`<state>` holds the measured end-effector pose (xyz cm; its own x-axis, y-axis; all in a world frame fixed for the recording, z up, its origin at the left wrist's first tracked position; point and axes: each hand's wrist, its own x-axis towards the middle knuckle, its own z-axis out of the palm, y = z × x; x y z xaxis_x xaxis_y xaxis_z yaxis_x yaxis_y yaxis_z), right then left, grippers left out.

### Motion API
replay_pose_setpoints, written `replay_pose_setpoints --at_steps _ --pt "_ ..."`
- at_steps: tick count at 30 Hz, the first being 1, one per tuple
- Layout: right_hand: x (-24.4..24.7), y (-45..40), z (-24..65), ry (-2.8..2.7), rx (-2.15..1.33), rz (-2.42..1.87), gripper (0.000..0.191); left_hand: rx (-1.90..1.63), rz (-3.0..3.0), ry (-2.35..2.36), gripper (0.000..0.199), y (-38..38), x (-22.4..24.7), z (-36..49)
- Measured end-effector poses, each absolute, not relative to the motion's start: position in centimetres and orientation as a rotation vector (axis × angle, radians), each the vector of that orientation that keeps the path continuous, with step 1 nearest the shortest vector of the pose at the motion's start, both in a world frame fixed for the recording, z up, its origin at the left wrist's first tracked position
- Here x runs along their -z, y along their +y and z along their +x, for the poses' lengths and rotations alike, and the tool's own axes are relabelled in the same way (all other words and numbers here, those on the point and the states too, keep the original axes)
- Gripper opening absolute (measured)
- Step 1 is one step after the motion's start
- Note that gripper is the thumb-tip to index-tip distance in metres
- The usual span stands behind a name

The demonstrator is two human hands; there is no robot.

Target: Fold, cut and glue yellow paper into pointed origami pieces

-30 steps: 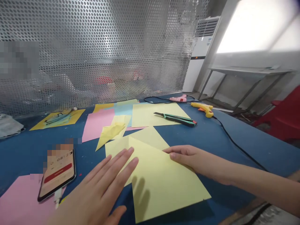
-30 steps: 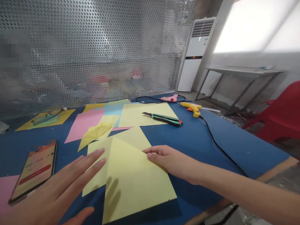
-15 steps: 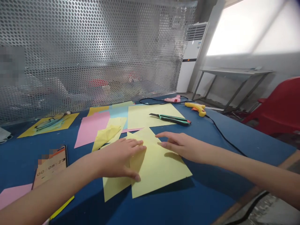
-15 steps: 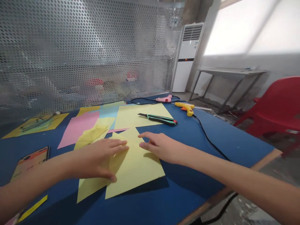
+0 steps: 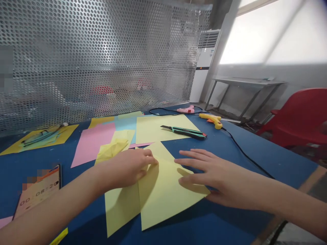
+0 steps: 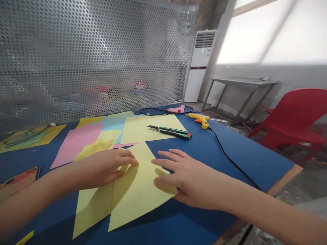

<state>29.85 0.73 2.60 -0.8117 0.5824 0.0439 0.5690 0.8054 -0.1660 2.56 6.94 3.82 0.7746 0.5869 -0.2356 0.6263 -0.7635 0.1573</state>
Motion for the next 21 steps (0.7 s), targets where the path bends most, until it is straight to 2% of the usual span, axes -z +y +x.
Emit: replay_pose_setpoints --at_steps 3,7,11,13,16,21 --pt "-2.1 1.6 29.6 -2.868 -0.38 -0.838 0.03 0.286 2.724 0.961 0.033 6.7 -4.0 2.4" --pt "-2.7 3.9 29.2 -2.709 -0.891 -0.977 0.014 0.385 2.699 1.028 0.061 5.9 -4.1 2.1" --pt "-3.1 7.2 28.6 -2.705 -1.085 -1.044 0.023 0.496 2.65 1.105 0.077 5.6 -4.9 1.6" --pt "-2.9 8.5 28.4 -2.699 -1.155 -1.038 0.025 0.514 2.637 1.141 0.074 5.8 -5.6 1.0" --pt "-2.1 9.3 28.5 -2.644 -1.231 -1.043 0.026 0.483 2.632 1.234 0.056 6.0 -6.3 0.1" --pt "-0.8 9.4 29.1 -2.492 -1.385 -1.076 0.03 0.017 2.756 1.24 0.053 5.0 -5.9 1.9"
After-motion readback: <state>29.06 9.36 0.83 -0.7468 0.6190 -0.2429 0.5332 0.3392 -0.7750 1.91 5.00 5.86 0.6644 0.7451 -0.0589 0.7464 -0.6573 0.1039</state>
